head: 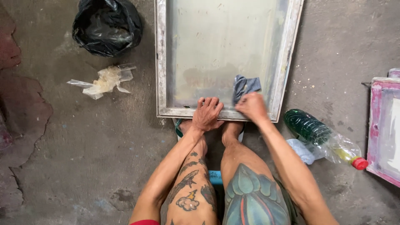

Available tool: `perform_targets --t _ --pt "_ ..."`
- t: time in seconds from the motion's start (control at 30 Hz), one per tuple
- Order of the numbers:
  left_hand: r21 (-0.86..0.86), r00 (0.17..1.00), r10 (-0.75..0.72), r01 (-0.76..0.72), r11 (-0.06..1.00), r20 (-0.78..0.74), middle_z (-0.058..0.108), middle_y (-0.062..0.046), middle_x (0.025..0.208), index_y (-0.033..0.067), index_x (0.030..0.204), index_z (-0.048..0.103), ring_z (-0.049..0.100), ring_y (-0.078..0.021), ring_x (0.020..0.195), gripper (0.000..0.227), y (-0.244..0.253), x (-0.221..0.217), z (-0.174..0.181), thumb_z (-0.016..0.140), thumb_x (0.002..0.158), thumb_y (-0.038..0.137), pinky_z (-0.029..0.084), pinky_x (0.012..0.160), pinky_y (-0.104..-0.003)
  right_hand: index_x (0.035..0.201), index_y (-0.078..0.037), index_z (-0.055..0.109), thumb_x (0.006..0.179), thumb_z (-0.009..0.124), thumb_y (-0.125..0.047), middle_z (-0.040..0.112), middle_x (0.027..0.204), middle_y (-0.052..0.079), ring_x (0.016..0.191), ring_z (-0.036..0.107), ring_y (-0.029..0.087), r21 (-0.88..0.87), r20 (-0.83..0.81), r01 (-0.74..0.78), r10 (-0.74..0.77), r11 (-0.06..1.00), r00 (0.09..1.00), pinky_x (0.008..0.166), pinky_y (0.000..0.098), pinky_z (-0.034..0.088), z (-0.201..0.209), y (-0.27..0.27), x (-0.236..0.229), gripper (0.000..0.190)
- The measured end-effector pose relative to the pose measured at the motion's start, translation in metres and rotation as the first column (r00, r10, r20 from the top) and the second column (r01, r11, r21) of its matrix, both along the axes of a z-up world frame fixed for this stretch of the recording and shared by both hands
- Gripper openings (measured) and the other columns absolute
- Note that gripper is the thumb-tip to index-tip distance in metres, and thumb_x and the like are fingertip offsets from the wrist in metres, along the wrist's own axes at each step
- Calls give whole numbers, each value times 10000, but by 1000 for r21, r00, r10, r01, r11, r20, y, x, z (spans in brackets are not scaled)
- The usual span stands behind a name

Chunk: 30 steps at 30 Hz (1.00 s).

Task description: The person removes a metal frame from a stand, scrapes the edges with a tool, and then wipes the surface with a cloth. They pour liquid from a bottle onto the cloth and continue wiping the frame.

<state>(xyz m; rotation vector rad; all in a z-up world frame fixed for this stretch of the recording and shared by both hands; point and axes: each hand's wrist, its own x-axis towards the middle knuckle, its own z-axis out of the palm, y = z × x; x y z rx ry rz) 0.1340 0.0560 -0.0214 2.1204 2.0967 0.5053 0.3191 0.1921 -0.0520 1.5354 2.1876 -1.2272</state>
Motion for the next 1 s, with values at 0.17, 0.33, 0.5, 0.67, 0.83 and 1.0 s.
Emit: perform_targets --t 0.17,0.33,0.5,0.67,0.83,1.0 --pt "1 1000 5 -5 1000 -4 477 -38 945 153 884 512 531 -244 926 745 2 1 -2 955 377 471 364 940 -446 715 -175 794 698 841 -272 739 715 138 832 726 428 -21 33 8 -8 1000 999 695 496 567 13 -2 -7 109" --pt "-6 997 73 -73 997 10 471 -41 927 147 880 513 519 -249 908 743 0 -3 4 956 390 487 347 917 -426 744 -125 801 665 861 -298 732 700 156 798 726 431 -49 -51 -26 24 998 998 690 513 557 2 -1 -3 199" --pt "7 998 68 -68 998 -1 472 -42 907 153 862 512 520 -237 893 736 -3 1 -6 933 382 520 345 927 -433 723 -162 800 683 856 -314 746 720 123 801 737 387 -54 43 15 -13 998 999 697 470 566 -2 4 5 166" --pt "7 993 102 -102 995 56 462 -47 878 148 849 524 518 -243 876 656 -10 -2 1 912 464 510 336 894 -424 677 -224 793 665 859 -322 739 674 68 766 742 356 -28 5 -23 23 999 1000 681 456 588 -17 -19 -28 119" --pt "-29 979 152 -150 988 139 473 -63 871 116 838 527 530 -263 882 716 -8 -7 3 927 372 483 344 892 -444 673 -199 786 668 843 -327 733 663 78 766 741 364 -16 58 -8 9 1000 998 677 451 574 -11 -3 0 140" --pt "-13 964 209 -209 978 164 463 -77 855 103 814 509 525 -279 854 650 -15 -7 -1 883 505 535 352 852 -426 695 -164 791 671 837 -287 727 657 108 765 734 392 32 -66 -127 129 991 989 687 501 569 -14 -16 -41 133"
